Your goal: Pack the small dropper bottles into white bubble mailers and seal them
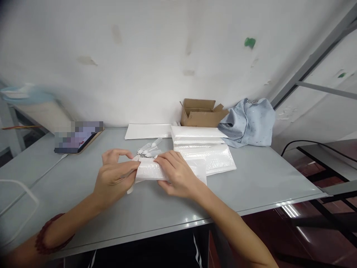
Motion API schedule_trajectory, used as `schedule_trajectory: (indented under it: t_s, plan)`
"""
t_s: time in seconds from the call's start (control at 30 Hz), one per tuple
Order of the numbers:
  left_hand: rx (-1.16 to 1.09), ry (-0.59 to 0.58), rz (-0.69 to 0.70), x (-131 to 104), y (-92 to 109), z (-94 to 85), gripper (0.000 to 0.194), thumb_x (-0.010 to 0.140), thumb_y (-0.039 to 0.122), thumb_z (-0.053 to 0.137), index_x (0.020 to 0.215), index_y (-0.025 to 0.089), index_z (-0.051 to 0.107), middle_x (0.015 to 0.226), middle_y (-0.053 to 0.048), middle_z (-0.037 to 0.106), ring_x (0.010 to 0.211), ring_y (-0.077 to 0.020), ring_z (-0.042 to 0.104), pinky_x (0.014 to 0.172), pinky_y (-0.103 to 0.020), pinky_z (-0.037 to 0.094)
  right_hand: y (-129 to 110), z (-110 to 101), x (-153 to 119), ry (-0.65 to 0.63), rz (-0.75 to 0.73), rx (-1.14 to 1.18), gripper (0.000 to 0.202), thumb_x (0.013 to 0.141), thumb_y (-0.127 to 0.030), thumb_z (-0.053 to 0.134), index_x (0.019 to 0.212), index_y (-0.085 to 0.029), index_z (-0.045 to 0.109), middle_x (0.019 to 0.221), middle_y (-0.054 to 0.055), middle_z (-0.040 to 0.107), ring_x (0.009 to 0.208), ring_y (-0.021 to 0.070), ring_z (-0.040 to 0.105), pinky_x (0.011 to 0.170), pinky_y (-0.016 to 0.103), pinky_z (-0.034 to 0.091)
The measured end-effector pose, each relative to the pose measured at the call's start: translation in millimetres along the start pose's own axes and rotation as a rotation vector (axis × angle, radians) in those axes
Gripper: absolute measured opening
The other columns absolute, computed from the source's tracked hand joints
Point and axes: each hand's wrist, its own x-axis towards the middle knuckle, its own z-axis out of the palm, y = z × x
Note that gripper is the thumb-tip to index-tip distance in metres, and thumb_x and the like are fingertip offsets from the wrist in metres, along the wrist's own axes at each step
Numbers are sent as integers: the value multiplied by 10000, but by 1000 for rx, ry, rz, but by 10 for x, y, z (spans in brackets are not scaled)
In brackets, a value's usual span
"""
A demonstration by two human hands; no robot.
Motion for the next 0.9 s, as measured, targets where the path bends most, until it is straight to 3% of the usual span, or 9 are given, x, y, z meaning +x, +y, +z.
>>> schedule_trajectory:
  t_s: [0.2, 0.37, 0.47, 0.53, 0.57, 0.63, 0.73, 0.83, 0.9]
  plan:
    - [-104, -120, -85, -30, -27, 28, 278, 800, 28, 519, 637, 211, 650, 595, 24, 622, 947, -221, 622, 978, -509, 279, -10, 15, -2, -22, -9, -20, 451, 734, -115, 514, 1181, -156, 470, 1048, 130, 561, 942, 269, 507, 768, 439, 467]
    - [-174, -78, -143, 38, -40, -64, 167, 812, 147, 610, 713, 255, 690, 761, 16, 694, 1035, -216, 612, 955, -428, 389, 36, -12, -1, 67, -4, -22, 536, 750, -133, 537, 1270, -169, 409, 1120, 144, 529, 991, 277, 512, 814, 457, 467]
    - [-197, 40, -327, 101, -71, -128, 23, 773, 259, 686, 793, 261, 697, 833, 8, 701, 1007, -209, 603, 891, -371, 464, 82, -39, -8, 113, 53, -51, 572, 755, -160, 561, 1299, -185, 387, 1161, 149, 503, 1039, 287, 498, 843, 464, 460]
    - [-316, 54, -519, 142, -115, -150, 194, 730, 310, 721, 906, 245, 674, 961, -16, 688, 1032, -219, 591, 889, -374, 480, 96, -53, -10, 112, 75, -69, 574, 755, -172, 564, 1301, -189, 387, 1174, 151, 496, 1055, 291, 493, 856, 467, 453]
    - [-424, 17, -622, 160, -139, -154, 311, 701, 324, 739, 985, 234, 649, 1032, -36, 672, 1040, -229, 592, 873, -377, 492, 94, -56, -10, 103, 72, -75, 572, 755, -176, 561, 1300, -189, 388, 1176, 150, 499, 1059, 291, 493, 861, 469, 447]
    - [-681, -174, -808, 185, -175, -150, 477, 650, 311, 762, 1088, 210, 604, 1082, -70, 657, 1010, -244, 612, 795, -354, 519, 75, -55, -7, 67, 47, -84, 565, 759, -187, 552, 1300, -182, 388, 1173, 147, 512, 1061, 291, 496, 867, 472, 436]
    - [-878, -515, -1002, 183, -166, -117, 336, 616, 229, 737, 937, 174, 655, 854, -39, 681, 784, -207, 633, 621, -272, 495, 17, -40, -2, -28, -28, -109, 556, 766, -198, 545, 1297, -135, 395, 1182, 164, 525, 1079, 297, 491, 878, 480, 413]
    - [-856, -573, -1070, 135, -99, -54, 72, 621, 175, 669, 662, 160, 612, 603, 37, 562, 557, -111, 500, 489, -202, 372, -51, -24, 4, -125, -101, -159, 539, 780, -165, 519, 1299, -92, 393, 1203, 183, 535, 1121, 296, 474, 907, 489, 383]
    - [-831, -541, -1077, 95, -58, -6, 94, 616, 168, 653, 599, 157, 562, 553, 60, 489, 515, -79, 415, 464, -187, 305, -86, -19, 7, -163, -125, -194, 518, 796, -142, 494, 1300, -81, 392, 1218, 181, 545, 1142, 289, 466, 928, 493, 364]
